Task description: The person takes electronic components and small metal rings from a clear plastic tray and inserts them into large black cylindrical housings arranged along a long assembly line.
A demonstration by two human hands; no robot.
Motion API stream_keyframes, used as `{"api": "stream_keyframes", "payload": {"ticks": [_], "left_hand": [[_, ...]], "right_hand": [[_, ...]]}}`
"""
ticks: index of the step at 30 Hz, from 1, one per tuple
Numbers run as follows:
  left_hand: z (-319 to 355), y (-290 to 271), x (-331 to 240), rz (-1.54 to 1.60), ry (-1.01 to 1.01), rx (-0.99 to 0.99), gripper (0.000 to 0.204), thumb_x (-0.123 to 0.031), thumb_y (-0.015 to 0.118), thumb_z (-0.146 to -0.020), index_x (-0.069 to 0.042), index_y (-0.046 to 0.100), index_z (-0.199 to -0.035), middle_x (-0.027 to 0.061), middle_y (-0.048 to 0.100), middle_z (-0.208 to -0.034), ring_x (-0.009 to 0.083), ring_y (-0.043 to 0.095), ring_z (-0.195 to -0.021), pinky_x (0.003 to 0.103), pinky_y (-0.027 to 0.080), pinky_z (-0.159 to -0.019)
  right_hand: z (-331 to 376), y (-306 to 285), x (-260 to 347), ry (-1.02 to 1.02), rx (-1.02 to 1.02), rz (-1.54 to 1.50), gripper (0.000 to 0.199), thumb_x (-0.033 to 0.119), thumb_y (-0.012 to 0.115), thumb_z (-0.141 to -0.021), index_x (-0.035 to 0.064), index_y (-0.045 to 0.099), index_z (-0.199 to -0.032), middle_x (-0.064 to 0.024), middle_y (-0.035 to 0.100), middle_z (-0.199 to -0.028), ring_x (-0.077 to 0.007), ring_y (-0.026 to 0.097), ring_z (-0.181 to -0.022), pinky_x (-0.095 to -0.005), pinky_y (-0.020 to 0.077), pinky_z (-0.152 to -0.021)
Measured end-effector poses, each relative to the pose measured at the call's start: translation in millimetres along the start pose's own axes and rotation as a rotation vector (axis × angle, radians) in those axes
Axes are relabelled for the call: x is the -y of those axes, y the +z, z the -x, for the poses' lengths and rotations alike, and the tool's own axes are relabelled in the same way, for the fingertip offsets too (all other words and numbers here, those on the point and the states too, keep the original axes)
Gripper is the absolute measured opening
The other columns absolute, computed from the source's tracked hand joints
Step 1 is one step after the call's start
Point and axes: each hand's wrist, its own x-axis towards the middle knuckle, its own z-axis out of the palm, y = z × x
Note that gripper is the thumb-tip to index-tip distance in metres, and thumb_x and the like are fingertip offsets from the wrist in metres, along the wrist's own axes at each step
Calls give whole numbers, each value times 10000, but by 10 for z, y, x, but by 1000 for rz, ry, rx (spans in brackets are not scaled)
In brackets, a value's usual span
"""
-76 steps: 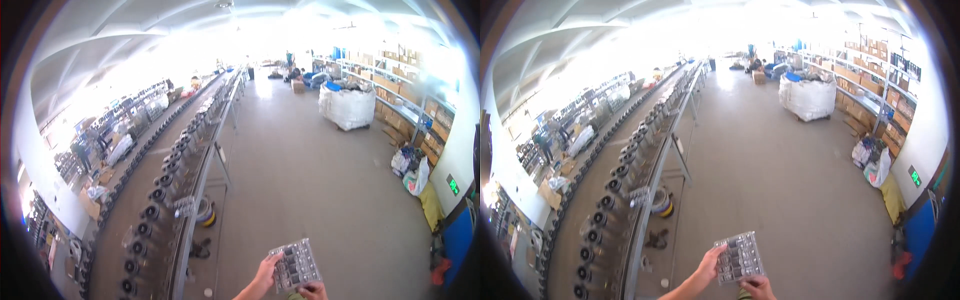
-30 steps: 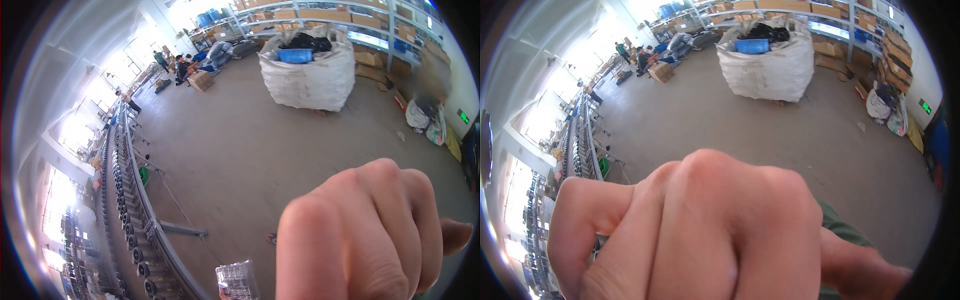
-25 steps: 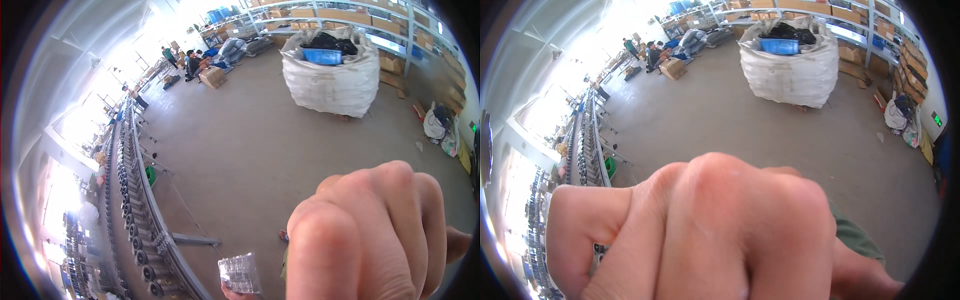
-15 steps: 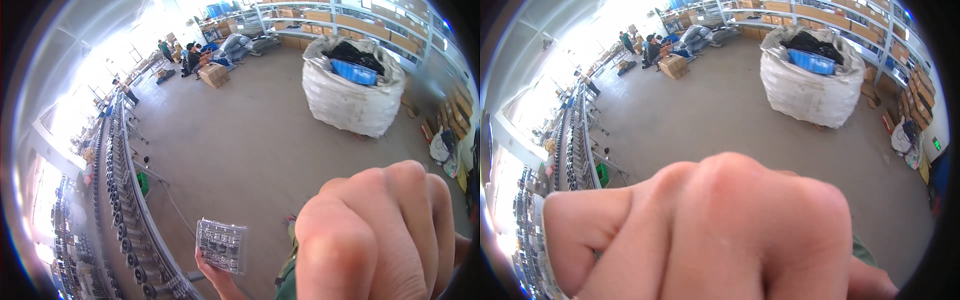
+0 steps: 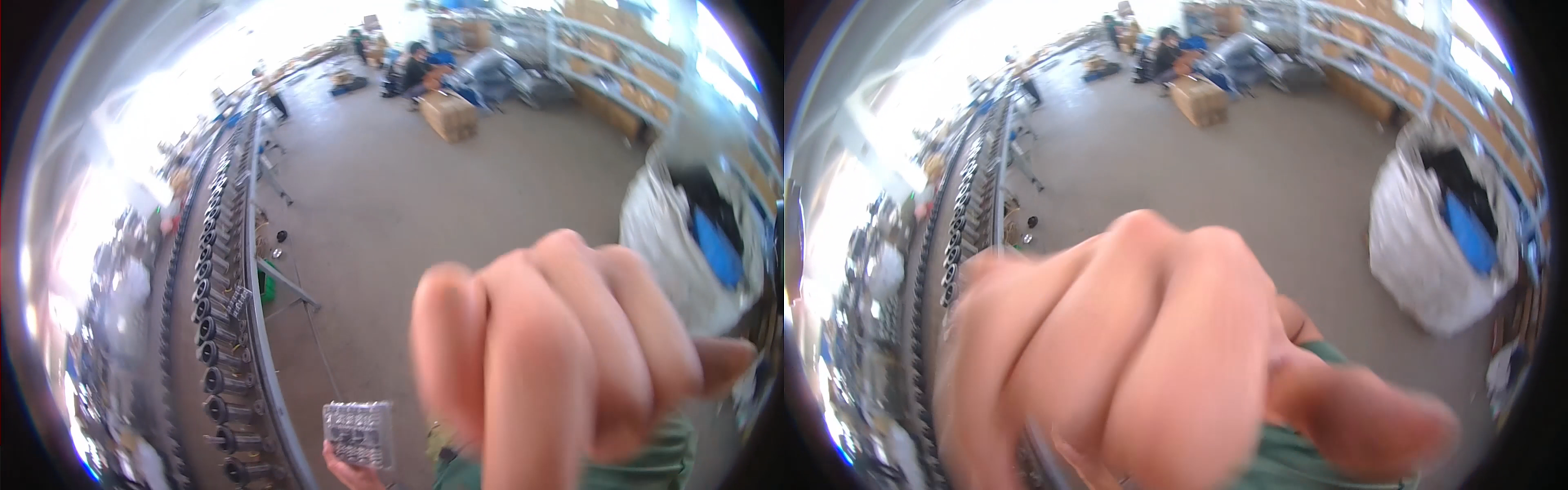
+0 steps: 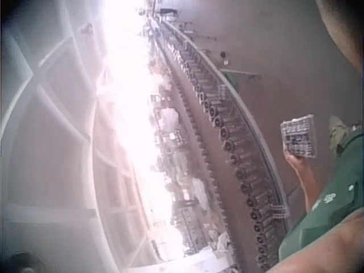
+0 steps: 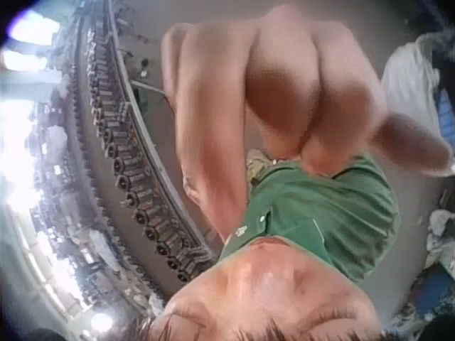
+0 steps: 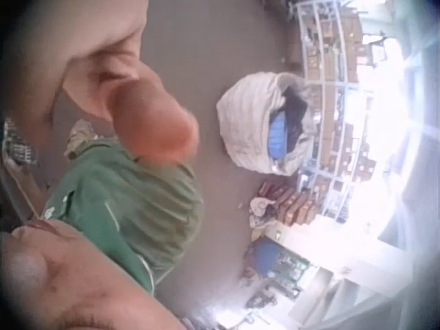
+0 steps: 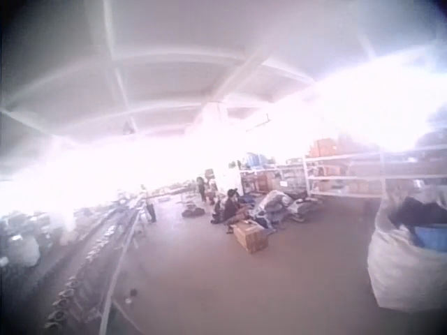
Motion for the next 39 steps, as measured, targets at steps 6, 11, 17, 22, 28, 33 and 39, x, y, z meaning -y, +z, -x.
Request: {"api": "stream_keyframes", "payload": {"ticks": [6, 11, 17, 22, 28, 33, 39], "left_hand": [[-2034, 1345, 987, 873, -733, -410, 443, -411, 417, -1032, -61, 638, -1190, 75, 701, -1119, 215, 703, -967, 377, 597, -804], [-4393, 2381, 2115, 1246, -832, -373, 293, -262, 519, -1001, -44, 650, -1147, 107, 730, -1064, 255, 714, -960, 425, 590, -858], [-7295, 4186, 2582, 996, -1032, 68, 241, -198, 675, -942, -16, 661, -1099, 92, 715, -993, 206, 699, -859, 395, 591, -793], [-9102, 5433, 3758, 985, -1129, 71, 240, -204, 640, -962, -39, 639, -1137, 91, 719, -1041, 232, 708, -933, 423, 598, -851], [-11091, 6076, 4320, 1118, -1137, -114, 316, -191, 565, -1003, 5, 563, -1250, 145, 681, -1111, 288, 684, -985, 467, 568, -885], [-12853, 6300, 4776, 1236, -1107, -228, 329, -226, 562, -1006, -19, 558, -1262, 132, 666, -1160, 289, 666, -1037, 453, 540, -929], [-15045, 6745, 5903, 1336, -1146, -232, 342, -296, 546, -1004, -61, 606, -1245, 120, 684, -1235, 312, 659, -1139, 550, 515, -1015]], "right_hand": [[2171, -2416, -1668, 963, -411, 348, 287, 278, 561, -1021, 24, 617, -898, -37, 601, -812, -145, 558, -819, -293, 444, -679], [4097, -3365, -2490, 1817, -864, 452, 217, 237, 617, -1013, 44, 643, -1109, -29, 664, -955, -118, 613, -875, -278, 479, -723], [3833, -5175, -3651, 1519, -905, 378, 179, 120, 599, -1011, -7, 656, -1123, -40, 695, -962, -115, 633, -886, -270, 497, -749], [4190, -7080, -5037, 1385, -1239, 375, 73, 80, 668, -948, 11, 685, -930, -35, 648, -811, -100, 567, -713, -270, 452, -628], [4319, -9331, -6393, 1515, -1078, 258, 147, 109, 638, -982, -33, 677, -994, -58, 660, -839, -119, 566, -720, -279, 451, -663], [4174, -10835, -8020, 1446, -1044, -136, 146, 85, 560, -1029, -17, 655, -985, -56, 647, -867, -145, 554, -751, -311, 451, -686], [4402, -12327, -10272, 1302, -1055, -426, 494, 362, 651, -984, 57, 542, -1356, -95, 608, -1356, -290, 592, -1244, -480, 482, -1061]]}}
